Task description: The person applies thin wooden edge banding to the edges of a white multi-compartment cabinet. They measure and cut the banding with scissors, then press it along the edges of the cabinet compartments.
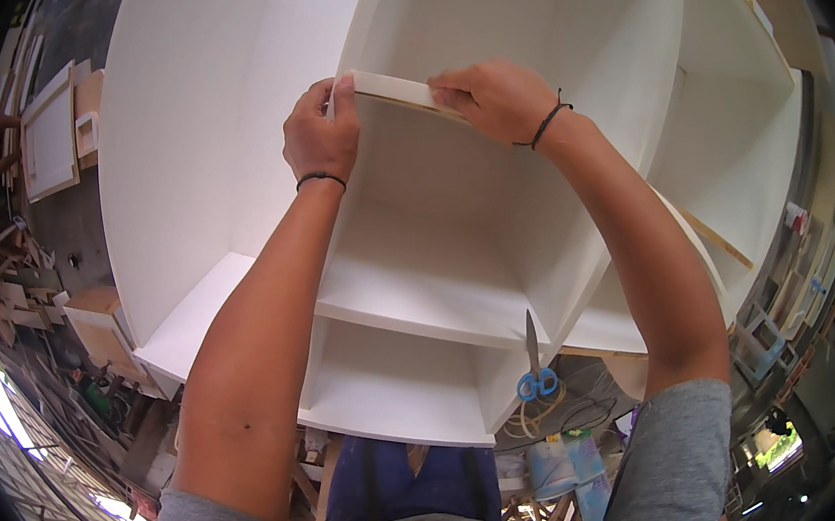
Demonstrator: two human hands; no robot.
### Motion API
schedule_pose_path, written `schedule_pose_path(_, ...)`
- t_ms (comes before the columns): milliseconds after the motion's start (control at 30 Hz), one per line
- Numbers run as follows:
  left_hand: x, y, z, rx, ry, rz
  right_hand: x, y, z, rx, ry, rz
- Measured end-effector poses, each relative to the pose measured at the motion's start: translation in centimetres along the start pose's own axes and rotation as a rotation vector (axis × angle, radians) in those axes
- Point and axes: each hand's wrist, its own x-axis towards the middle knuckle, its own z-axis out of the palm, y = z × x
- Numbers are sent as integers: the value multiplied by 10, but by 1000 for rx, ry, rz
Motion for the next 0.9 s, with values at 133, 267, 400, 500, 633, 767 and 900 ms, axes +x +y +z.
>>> schedule_pose_path(133, -1, 3, 0, -1, 0, 4, 1, 3, 3, 75, 33, 1)
schedule_pose_path(267, 0, 2, -1, -1, 4, -4, 3, 1, -2, 34, -15, 6)
schedule_pose_path(400, 1, -1, 1, 34, 19, 41, 2, 2, -1, -7, -25, 10)
schedule_pose_path(500, 1, -1, 2, 45, 29, 59, 3, 3, -1, -38, -18, -10)
schedule_pose_path(633, 1, -1, 2, 47, 28, 54, 4, 6, 2, -53, -10, -9)
schedule_pose_path(767, 1, -2, 3, 51, 31, 59, 5, 9, 4, -62, -13, -13)
schedule_pose_path(900, 1, 0, 3, 61, 20, 56, 5, 10, 5, -60, -10, -8)
